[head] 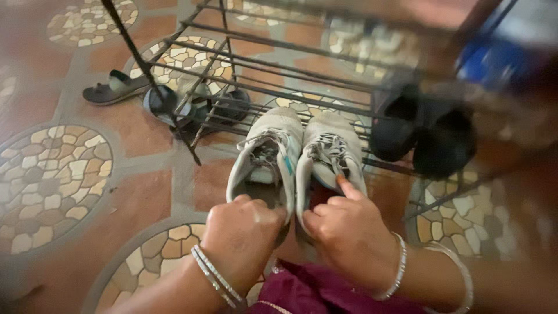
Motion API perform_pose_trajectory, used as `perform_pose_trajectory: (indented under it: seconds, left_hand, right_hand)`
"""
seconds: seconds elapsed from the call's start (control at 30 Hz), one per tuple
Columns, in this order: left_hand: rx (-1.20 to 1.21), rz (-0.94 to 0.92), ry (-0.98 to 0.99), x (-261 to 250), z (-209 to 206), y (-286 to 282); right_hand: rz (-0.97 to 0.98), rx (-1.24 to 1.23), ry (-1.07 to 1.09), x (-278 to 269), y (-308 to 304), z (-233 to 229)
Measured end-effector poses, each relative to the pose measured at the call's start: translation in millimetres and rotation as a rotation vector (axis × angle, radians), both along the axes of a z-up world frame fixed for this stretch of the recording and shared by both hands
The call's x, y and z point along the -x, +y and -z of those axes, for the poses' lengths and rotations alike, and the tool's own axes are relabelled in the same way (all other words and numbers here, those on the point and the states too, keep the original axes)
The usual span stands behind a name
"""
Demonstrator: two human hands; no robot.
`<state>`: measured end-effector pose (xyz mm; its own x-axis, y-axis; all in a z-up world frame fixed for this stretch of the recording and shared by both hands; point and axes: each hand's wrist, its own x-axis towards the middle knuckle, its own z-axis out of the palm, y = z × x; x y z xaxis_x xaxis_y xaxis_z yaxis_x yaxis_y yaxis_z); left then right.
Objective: The person wipes several pairs of shoes with a dark cloth and then places them onto a metal shoe rack. The person handles sneakers, formal shoes, and flats, cleaning them one by one before arranging them on the rack.
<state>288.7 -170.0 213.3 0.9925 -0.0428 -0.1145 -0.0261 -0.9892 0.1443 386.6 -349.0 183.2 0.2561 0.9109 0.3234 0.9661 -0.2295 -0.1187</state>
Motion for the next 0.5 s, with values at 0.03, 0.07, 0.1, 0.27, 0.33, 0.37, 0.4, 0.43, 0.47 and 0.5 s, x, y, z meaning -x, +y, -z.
perform_pose_trajectory:
  seconds: [0.03, 0.07, 0.1, 0.27, 0.33, 0.37, 0.4, 0.43, 0.47, 0.5]
  left_hand:
    - [-0.003, -0.009, -0.015, -6.4, 0.3, 0.6]
    - [-0.005, -0.019, -0.029, -12.7, 1.2, 0.7]
    - [-0.033, -0.012, -0.04, -17.6, 2.6, 0.9]
    - [-0.126, 0.007, -0.241, -50.6, 18.9, 8.0]
    - [-0.14, -0.017, -0.287, -69.8, 25.1, 9.3]
    - [-0.145, -0.029, -0.31, -78.2, 27.4, 9.1]
    - [-0.151, -0.037, -0.291, -85.3, 28.9, 9.5]
    - [-0.155, -0.047, -0.27, -91.8, 29.9, 8.9]
    - [-0.16, -0.056, -0.249, -97.9, 30.5, 8.3]
    - [-0.156, -0.058, -0.223, -102.7, 31.7, 7.5]
  right_hand:
    - [-0.003, -0.006, 0.005, -6.4, 0.3, 0.9]
    - [0.013, -0.003, -0.011, -12.6, 0.6, 1.5]
    - [0.025, 0.0, -0.026, -17.8, 2.9, 2.2]
    - [0.089, -0.051, -0.084, -46.1, 8.9, 5.4]
    - [0.108, -0.082, -0.105, -59.2, 13.0, 6.2]
    - [0.145, -0.067, -0.094, -63.5, 15.4, 7.8]
    - [0.181, -0.052, -0.083, -67.3, 18.2, 10.2]
    - [0.217, -0.035, -0.07, -70.9, 20.3, 13.0]
    - [0.228, -0.033, -0.092, -75.0, 21.8, 16.1]
    - [0.234, -0.029, -0.113, -79.1, 22.3, 19.6]
